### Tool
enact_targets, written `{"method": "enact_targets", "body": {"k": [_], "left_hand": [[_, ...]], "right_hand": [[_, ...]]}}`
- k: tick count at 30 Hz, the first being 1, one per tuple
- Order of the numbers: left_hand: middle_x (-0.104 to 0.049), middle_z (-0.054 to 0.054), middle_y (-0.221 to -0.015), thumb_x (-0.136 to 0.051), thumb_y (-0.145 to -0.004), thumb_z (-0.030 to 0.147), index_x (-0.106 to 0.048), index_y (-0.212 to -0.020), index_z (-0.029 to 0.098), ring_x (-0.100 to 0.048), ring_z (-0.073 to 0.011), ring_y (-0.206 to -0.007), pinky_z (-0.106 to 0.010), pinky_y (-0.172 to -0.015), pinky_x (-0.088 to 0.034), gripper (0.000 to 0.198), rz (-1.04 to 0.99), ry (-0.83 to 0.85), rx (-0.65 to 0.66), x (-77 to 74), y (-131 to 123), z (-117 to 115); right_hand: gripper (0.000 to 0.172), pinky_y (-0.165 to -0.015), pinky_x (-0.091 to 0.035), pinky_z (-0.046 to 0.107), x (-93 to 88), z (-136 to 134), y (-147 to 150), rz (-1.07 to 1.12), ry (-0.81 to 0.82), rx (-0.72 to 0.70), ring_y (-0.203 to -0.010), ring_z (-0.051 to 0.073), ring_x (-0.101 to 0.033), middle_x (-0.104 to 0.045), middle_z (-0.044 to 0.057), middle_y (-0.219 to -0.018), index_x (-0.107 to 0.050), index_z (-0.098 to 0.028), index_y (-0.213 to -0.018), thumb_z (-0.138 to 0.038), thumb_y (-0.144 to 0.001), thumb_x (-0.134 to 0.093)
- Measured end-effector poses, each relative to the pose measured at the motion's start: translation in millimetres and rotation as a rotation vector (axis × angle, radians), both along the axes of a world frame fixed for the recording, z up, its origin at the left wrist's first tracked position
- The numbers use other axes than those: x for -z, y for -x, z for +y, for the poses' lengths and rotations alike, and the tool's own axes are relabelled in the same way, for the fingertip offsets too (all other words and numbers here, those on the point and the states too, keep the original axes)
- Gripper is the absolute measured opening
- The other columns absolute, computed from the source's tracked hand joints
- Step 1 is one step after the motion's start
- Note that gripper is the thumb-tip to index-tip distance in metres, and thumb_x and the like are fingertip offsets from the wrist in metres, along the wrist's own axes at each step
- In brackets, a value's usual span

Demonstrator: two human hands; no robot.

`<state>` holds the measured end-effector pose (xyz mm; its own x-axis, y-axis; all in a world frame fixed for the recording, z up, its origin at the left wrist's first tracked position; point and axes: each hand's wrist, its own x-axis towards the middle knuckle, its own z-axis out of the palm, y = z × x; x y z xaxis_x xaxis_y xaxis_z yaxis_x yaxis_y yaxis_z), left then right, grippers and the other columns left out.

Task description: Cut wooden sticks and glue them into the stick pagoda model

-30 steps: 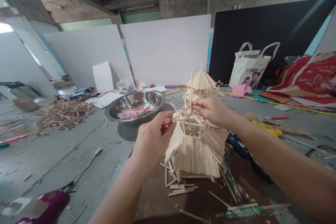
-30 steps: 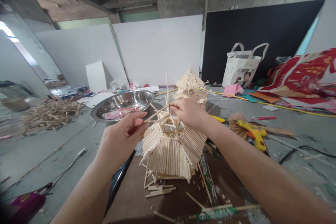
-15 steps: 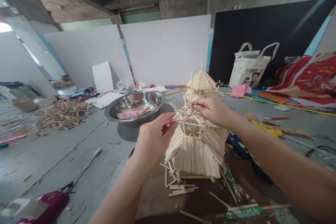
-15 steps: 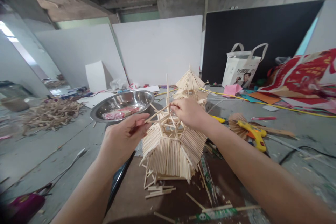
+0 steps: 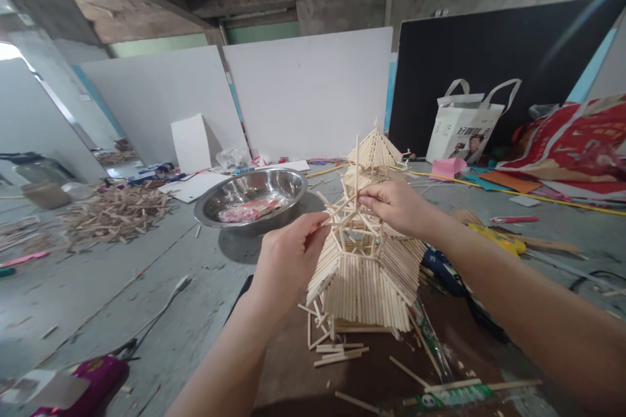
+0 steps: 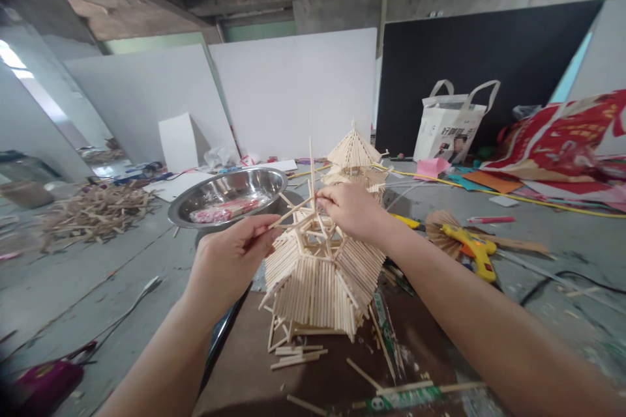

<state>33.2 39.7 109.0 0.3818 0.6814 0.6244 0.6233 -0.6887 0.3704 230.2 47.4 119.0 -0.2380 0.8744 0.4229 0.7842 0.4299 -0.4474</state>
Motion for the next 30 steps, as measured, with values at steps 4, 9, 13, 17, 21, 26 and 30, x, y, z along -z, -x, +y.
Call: {"method": "enact_targets", "body": {"k": [4, 9, 13, 17, 21, 26, 30], "left_hand": [[-0.064, 0.001, -0.063, -0.049, -0.075, 0.022, -0.061, -0.087, 0.017, -0.058, -0.0076, -0.055, -0.019, -0.052, -0.043, 0.018, -0.004, -0.030, 0.003, 1.8, -0.2, 0.9], [-0.063, 0.002, -0.062, -0.049, -0.075, 0.022, -0.060, -0.085, 0.017, -0.058, -0.0070, -0.053, -0.018, -0.050, -0.042, 0.016, 0.004, -0.039, -0.001, 2.8, -0.2, 1.3], [-0.063, 0.003, -0.060, -0.048, -0.075, 0.022, -0.060, -0.085, 0.017, -0.058, -0.0072, -0.052, -0.018, -0.049, -0.041, 0.017, 0.012, -0.032, -0.015, 2.9, -0.3, 1.2], [-0.062, 0.003, -0.059, -0.048, -0.075, 0.023, -0.061, -0.085, 0.018, -0.057, -0.0074, -0.052, -0.018, -0.049, -0.041, 0.017, 0.012, -0.027, -0.022, 4.0, -0.3, 1.7], [-0.062, 0.003, -0.057, -0.048, -0.075, 0.024, -0.061, -0.085, 0.017, -0.056, -0.0072, -0.050, -0.018, -0.049, -0.041, 0.017, 0.005, -0.024, -0.020, 4.7, -0.2, 2.0], [-0.061, 0.003, -0.057, -0.047, -0.075, 0.024, -0.060, -0.085, 0.017, -0.056, -0.0074, -0.051, -0.018, -0.049, -0.041, 0.018, 0.006, -0.021, -0.021, 5.0, 0.3, 2.1], [-0.062, 0.001, -0.059, -0.046, -0.076, 0.025, -0.060, -0.086, 0.017, -0.057, -0.0076, -0.053, -0.018, -0.050, -0.042, 0.019, 0.004, -0.013, -0.013, 4.5, -0.5, 1.8]], "right_hand": [[0.022, -0.058, -0.033, 0.025, 0.3, -0.2, 0.3, -0.004, 0.002, 0.003, -0.065, 0.012, -0.051, -0.061, 0.003, -0.071, -0.060, -0.017, -0.075, -0.021, -0.079, -0.038], [0.023, -0.059, -0.034, 0.025, 0.2, 0.5, 0.7, -0.006, 0.001, 0.001, -0.067, 0.013, -0.052, -0.062, 0.004, -0.074, -0.060, -0.017, -0.077, -0.022, -0.079, -0.038], [0.023, -0.061, -0.034, 0.025, 0.2, 1.0, 0.7, -0.019, 0.004, 0.017, -0.069, 0.013, -0.053, -0.063, 0.004, -0.076, -0.061, -0.016, -0.079, -0.021, -0.079, -0.039], [0.023, -0.061, -0.034, 0.025, -0.5, 0.7, 0.9, -0.023, 0.006, 0.016, -0.070, 0.013, -0.053, -0.063, 0.005, -0.079, -0.061, -0.016, -0.080, -0.021, -0.079, -0.039], [0.022, -0.060, -0.034, 0.025, -0.8, 0.4, 0.7, -0.027, 0.001, 0.011, -0.067, 0.013, -0.052, -0.063, 0.004, -0.074, -0.061, -0.016, -0.077, -0.020, -0.079, -0.039], [0.022, -0.059, -0.034, 0.025, -0.1, 0.3, 0.5, -0.026, -0.007, 0.009, -0.065, 0.012, -0.052, -0.062, 0.004, -0.073, -0.060, -0.016, -0.076, -0.020, -0.079, -0.039], [0.023, -0.060, -0.036, 0.026, -0.1, 0.3, 1.5, -0.024, -0.005, 0.011, -0.067, 0.013, -0.053, -0.063, 0.004, -0.075, -0.061, -0.016, -0.078, -0.021, -0.079, -0.039]]}}
